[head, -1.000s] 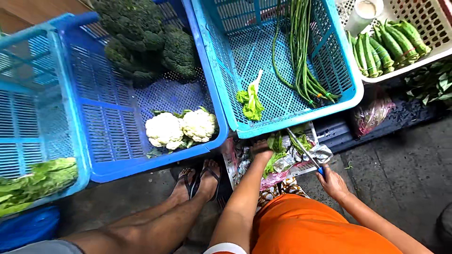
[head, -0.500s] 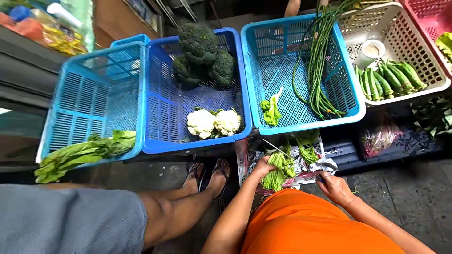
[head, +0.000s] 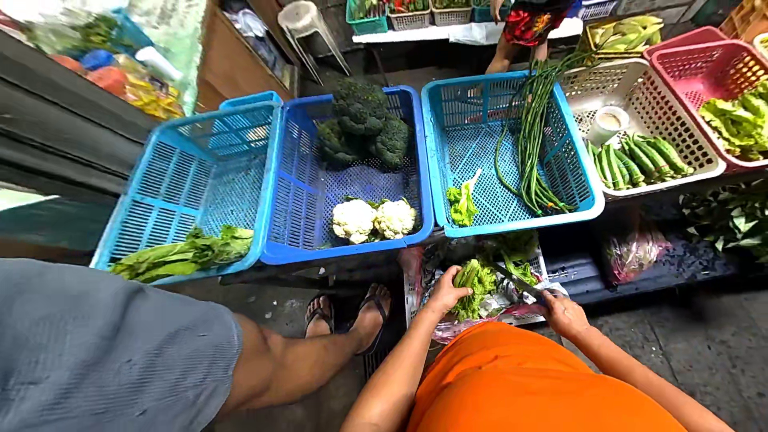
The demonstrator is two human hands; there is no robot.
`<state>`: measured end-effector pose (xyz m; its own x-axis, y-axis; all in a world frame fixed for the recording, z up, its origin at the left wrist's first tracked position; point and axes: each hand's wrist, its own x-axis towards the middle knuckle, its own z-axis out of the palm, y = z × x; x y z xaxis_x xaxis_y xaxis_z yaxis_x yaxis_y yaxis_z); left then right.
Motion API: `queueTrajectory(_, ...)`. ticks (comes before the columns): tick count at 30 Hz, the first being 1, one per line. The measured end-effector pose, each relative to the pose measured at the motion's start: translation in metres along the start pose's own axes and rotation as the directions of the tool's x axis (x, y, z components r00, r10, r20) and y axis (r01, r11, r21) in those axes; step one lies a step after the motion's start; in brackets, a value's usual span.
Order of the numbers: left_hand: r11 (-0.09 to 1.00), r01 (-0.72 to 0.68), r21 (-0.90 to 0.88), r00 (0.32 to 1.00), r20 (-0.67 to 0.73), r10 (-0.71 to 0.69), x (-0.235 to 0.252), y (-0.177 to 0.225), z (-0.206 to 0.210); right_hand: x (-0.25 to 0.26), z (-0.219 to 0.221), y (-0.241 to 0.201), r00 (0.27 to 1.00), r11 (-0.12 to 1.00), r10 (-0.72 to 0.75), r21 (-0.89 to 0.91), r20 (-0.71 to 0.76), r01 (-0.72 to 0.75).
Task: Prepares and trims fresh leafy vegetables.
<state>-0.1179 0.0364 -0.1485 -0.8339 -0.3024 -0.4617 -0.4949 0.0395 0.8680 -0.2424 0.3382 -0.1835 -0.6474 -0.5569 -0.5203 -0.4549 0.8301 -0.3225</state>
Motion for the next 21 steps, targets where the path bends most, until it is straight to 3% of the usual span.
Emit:
queueTrajectory(3, 0.985, -0.058, 0.163, 0.998, 0.009, 0.057, -0.006, 0.025, 0.005, 0.011, -0.022, -0.035, 0.980, 0.975, -0.122, 0.164, -0.158, 0.148)
queueTrajectory(5, 0.960, -0.103, 0.260, 0.994, 0.006, 0.106, -0.007, 0.035, 0.010, 0.012, -0.049, -0.071, 0.948, 0.901, -0.186, 0.339, -0.260, 0.270)
queueTrajectory(8, 0.933, -0.185, 0.310, 0.982, 0.013, 0.190, -0.009, 0.049, 0.017, 0.012, -0.085, -0.115, 0.930, 0.806, -0.215, 0.484, -0.300, 0.342)
queueTrajectory(11, 0.943, -0.225, 0.244, 0.973, 0.005, 0.231, -0.011, 0.060, 0.019, 0.018, -0.102, -0.134, 0.917, 0.806, -0.249, 0.459, -0.312, 0.375)
queueTrajectory(16, 0.974, -0.227, 0.021, 0.972, -0.059, 0.228, -0.010, 0.053, 0.003, 0.021, -0.108, -0.130, 0.896, 0.770, -0.291, 0.473, -0.335, 0.427)
queueTrajectory(21, 0.978, -0.183, -0.099, 0.978, -0.124, 0.170, -0.011, 0.046, -0.016, 0.024, -0.120, -0.112, 0.949, 0.871, -0.145, 0.418, -0.281, 0.257)
